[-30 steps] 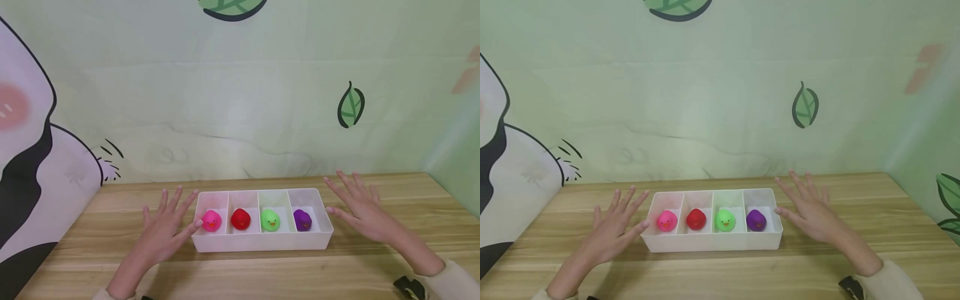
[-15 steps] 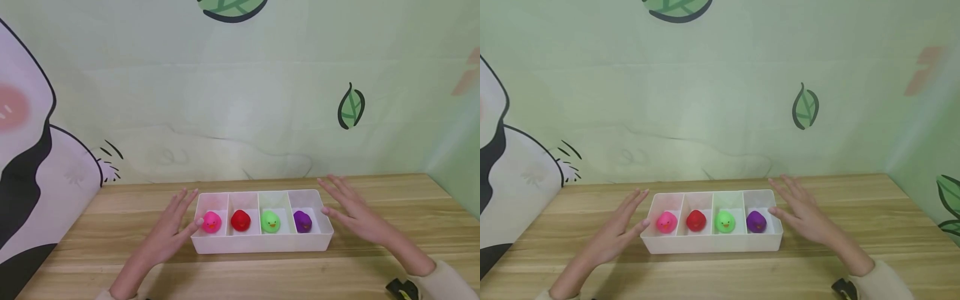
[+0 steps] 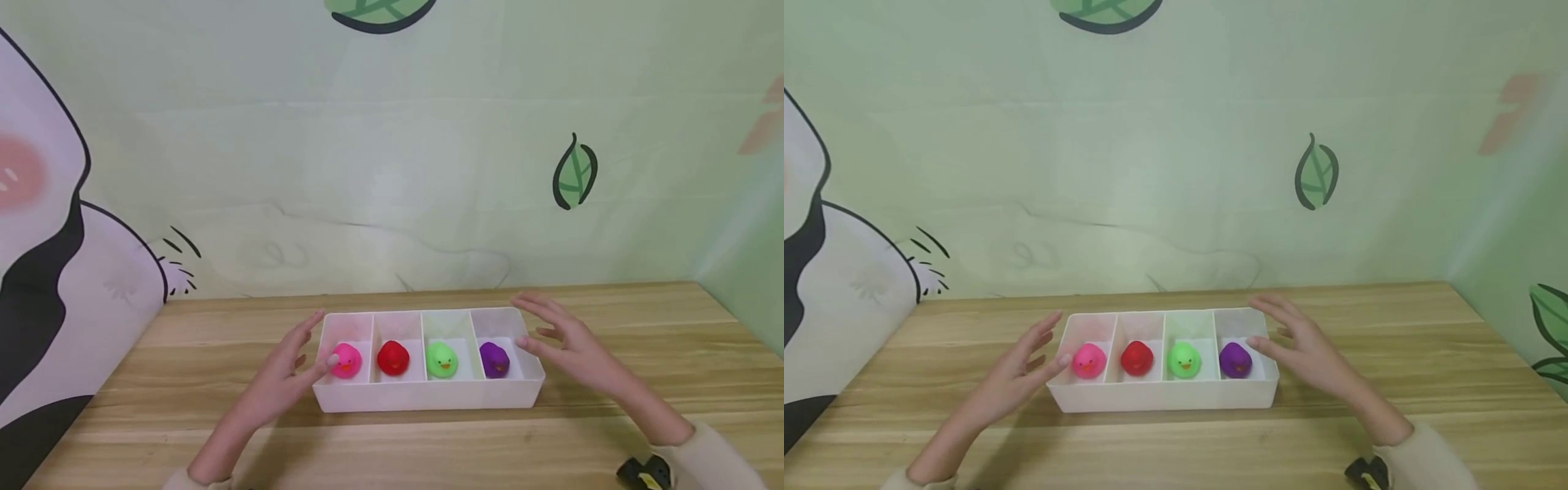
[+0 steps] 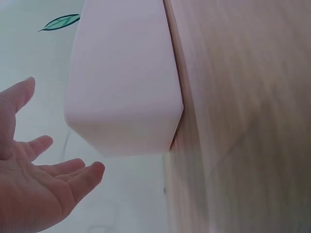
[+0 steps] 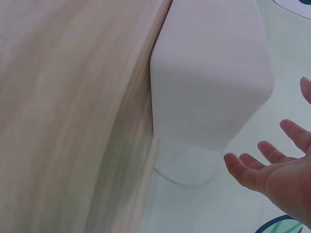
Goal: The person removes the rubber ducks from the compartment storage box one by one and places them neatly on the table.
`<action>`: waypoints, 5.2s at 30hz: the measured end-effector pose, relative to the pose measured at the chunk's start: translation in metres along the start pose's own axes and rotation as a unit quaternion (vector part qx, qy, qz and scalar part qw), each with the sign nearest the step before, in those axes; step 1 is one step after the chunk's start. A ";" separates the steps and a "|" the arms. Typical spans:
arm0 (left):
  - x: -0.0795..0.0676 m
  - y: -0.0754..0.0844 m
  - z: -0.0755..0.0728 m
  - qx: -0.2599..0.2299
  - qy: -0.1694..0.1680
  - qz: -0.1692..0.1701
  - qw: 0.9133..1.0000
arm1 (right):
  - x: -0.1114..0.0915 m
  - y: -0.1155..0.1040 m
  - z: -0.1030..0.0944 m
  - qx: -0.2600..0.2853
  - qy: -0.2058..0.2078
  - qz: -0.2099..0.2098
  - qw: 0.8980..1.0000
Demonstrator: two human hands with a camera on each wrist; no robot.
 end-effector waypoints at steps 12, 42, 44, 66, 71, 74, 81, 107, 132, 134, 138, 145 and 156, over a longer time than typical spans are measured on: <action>0.002 -0.018 0.009 -0.098 -0.038 -0.067 0.992 | 0.003 0.018 0.010 0.042 -0.013 0.055 0.998; 0.008 -0.045 0.017 -0.124 -0.074 -0.113 0.983 | 0.022 0.005 0.043 -0.140 -0.102 -0.009 0.985; 0.008 -0.047 0.017 -0.120 -0.071 -0.118 0.983 | 0.023 0.006 0.045 -0.148 -0.109 0.002 0.983; 0.010 -0.050 0.019 -0.120 -0.066 -0.129 0.982 | 0.025 0.001 0.052 -0.176 -0.129 -0.024 0.975; 0.010 -0.051 0.019 -0.125 -0.069 -0.128 0.982 | 0.022 -0.003 0.043 -0.166 -0.105 -0.025 0.980; 0.010 -0.052 0.019 -0.127 -0.070 -0.128 0.981 | 0.021 -0.001 0.038 -0.157 -0.094 -0.014 0.983; 0.010 -0.054 0.019 -0.128 -0.069 -0.130 0.981 | 0.020 0.002 0.023 -0.104 -0.065 0.024 0.992; 0.007 -0.048 0.018 -0.125 -0.067 -0.133 0.981 | 0.006 0.015 -0.038 -0.020 0.012 0.084 0.996; 0.007 -0.047 0.018 -0.118 -0.070 -0.126 0.983 | -0.008 0.051 -0.046 -0.033 0.010 0.058 0.998; 0.008 -0.048 0.018 -0.120 -0.069 -0.128 0.982 | -0.008 0.055 -0.044 -0.037 0.002 0.062 0.997; 0.008 -0.050 0.018 -0.124 -0.070 -0.128 0.982 | -0.008 0.060 -0.039 -0.053 -0.010 0.064 0.996; 0.008 -0.051 0.018 -0.123 -0.070 -0.131 0.981 | -0.005 0.062 -0.029 -0.083 -0.032 0.057 0.994; 0.008 -0.050 0.018 -0.118 -0.071 -0.136 0.981 | -0.004 0.073 -0.017 -0.085 -0.076 0.100 0.988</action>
Point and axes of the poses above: each hand's wrist, its own x-axis towards the middle knuckle, its own z-axis out of the palm, y = z × x, the point moved 10 cm from there along x, towards the middle knuckle, and after that the axes turned 4 degrees about z, right-handed, at the moved point
